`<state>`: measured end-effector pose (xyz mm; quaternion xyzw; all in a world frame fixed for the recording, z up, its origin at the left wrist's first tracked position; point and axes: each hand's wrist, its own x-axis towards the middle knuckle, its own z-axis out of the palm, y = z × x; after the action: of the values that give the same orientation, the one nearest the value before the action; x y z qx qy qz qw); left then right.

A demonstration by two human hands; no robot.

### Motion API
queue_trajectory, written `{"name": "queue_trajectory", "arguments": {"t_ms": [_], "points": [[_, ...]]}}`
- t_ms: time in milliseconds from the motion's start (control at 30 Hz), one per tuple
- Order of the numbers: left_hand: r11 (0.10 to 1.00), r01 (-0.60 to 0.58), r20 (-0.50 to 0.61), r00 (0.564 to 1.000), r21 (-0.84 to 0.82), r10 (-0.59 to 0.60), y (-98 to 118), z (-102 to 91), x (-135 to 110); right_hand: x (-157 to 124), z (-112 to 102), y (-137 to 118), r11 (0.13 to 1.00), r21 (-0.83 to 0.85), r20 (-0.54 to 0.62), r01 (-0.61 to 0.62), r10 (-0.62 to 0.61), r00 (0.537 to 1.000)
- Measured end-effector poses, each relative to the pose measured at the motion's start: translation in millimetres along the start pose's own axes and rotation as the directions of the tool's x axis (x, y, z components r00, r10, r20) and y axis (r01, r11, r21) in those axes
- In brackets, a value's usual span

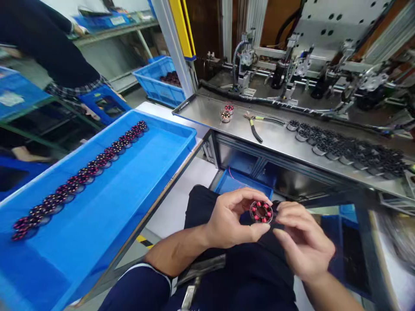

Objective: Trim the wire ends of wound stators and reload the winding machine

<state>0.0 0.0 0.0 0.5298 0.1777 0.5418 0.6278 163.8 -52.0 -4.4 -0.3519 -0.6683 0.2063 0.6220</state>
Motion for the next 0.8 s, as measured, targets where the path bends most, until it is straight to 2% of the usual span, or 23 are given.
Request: {"name": "queue_trajectory", "arguments": {"t_ms": [133,233,300,400,500,567,633,667,733,800], "points": [[0.962,0.255,0.075,0.966,-0.093,-0.248,4.5,1.5,-0.8,17.7,-15.0,5.8,0.999,0.043,0.149,-0.034,0.027,0.988],[0.887,0.437,0.121,0.898,-0.147,-0.423,7.6,2.2,-1.6,31.5,-21.9,5.3,0.997,0.076,0.322,0.003,-0.027,0.946],[0.850,0.495,0.157,0.868,-0.182,-0.471,9.3,1.8,-1.5,37.4,-23.4,3.2,0.996,0.079,0.393,0.047,-0.075,0.917],[0.815,0.534,0.199,0.844,-0.222,-0.499,10.2,-0.3,-0.5,37.1,-20.8,-1.7,0.992,-0.023,0.377,0.127,-0.109,0.920],[0.806,0.531,0.199,0.847,-0.262,-0.494,8.0,-1.0,0.3,28.1,-15.3,-7.5,0.953,-0.212,0.241,0.217,-0.164,0.957],[0.856,0.441,0.169,0.897,-0.271,-0.409,5.2,1.0,0.2,20.6,-11.9,-10.5,0.910,-0.310,0.166,0.275,-0.233,0.958],[0.947,0.236,0.101,0.971,-0.218,-0.218,2.0,4.6,-0.3,13.4,-9.3,-12.2,0.874,-0.390,0.120,0.291,-0.265,0.957],[0.981,0.107,0.066,0.993,-0.162,-0.098,0.6,6.7,-0.6,10.2,-8.1,-12.6,0.863,-0.419,0.100,0.283,-0.266,0.959],[0.992,-0.120,0.013,0.993,-0.026,0.120,-1.7,10.5,-1.3,5.0,-4.6,-12.7,0.858,-0.448,0.057,0.250,-0.252,0.966],[0.964,-0.247,-0.013,0.968,0.102,0.250,-3.2,13.1,-1.9,1.4,1.1,-12.5,0.880,-0.427,0.008,0.206,-0.224,0.974]]}}
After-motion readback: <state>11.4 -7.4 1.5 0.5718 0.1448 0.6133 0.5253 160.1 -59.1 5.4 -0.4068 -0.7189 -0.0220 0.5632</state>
